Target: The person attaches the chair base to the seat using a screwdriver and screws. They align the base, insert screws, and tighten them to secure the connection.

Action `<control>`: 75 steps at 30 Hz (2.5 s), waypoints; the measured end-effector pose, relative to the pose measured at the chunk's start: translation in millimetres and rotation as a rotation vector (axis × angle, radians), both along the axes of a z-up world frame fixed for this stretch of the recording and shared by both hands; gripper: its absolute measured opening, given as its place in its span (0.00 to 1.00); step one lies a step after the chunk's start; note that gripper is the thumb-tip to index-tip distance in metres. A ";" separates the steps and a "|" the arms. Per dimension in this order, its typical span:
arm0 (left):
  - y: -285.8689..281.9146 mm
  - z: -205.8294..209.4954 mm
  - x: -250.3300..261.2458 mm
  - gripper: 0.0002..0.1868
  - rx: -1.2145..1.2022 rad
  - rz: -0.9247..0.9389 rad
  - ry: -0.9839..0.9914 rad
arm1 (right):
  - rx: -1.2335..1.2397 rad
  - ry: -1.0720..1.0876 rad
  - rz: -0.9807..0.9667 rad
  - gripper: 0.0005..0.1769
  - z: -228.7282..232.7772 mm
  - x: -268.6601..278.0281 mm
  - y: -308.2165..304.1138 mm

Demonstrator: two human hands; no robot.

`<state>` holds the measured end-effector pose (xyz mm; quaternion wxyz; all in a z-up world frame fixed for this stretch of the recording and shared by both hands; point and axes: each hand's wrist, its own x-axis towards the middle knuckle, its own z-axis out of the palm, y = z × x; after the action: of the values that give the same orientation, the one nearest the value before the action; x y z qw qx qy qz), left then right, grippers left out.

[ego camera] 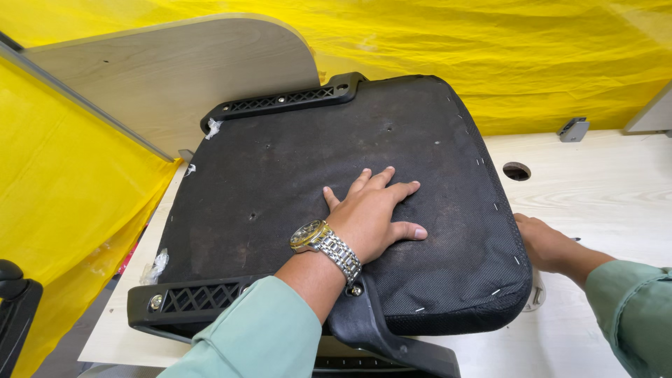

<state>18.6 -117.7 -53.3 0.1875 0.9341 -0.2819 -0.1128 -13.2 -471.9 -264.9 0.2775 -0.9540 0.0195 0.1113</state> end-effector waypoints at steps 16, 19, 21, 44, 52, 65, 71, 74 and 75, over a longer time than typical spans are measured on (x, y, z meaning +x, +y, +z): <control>58.4 -16.4 19.5 0.30 -0.237 -0.111 -0.132 | 0.424 -0.376 -0.535 0.20 121.3 30.3 52.6; 80.5 -13.7 19.6 0.29 -0.149 -0.083 -0.125 | 0.670 -0.345 -0.632 0.23 171.7 37.2 76.9; 88.1 -11.4 15.1 0.32 -0.077 -0.032 -0.100 | 0.548 -0.268 -0.596 0.28 194.0 33.8 91.2; 114.8 -7.4 -46.8 0.18 -0.297 0.138 -0.353 | -0.218 0.307 -0.578 0.25 14.0 -39.3 13.4; 136.2 -11.5 -93.7 0.09 -0.660 0.402 -0.437 | 0.104 0.049 -0.623 0.21 51.7 -11.6 10.2; 170.7 -75.4 -132.7 0.33 -1.059 1.340 0.197 | 0.986 0.166 -0.618 0.34 175.0 57.2 92.7; 141.5 -92.8 -126.3 0.39 -1.384 1.421 0.483 | 0.910 0.230 -0.608 0.32 164.8 56.1 92.7; 135.2 -79.5 -116.9 0.41 -1.421 1.441 0.492 | 0.954 0.222 -0.530 0.33 171.4 45.7 92.9; 139.3 -74.7 -113.9 0.41 -1.433 1.449 0.467 | 0.975 0.220 -0.498 0.35 174.7 39.0 94.8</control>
<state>-95.3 21.5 -128.0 0.7700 0.5046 0.3882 0.0426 25.8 -377.1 -90.1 0.7009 -0.6647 0.2193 0.1372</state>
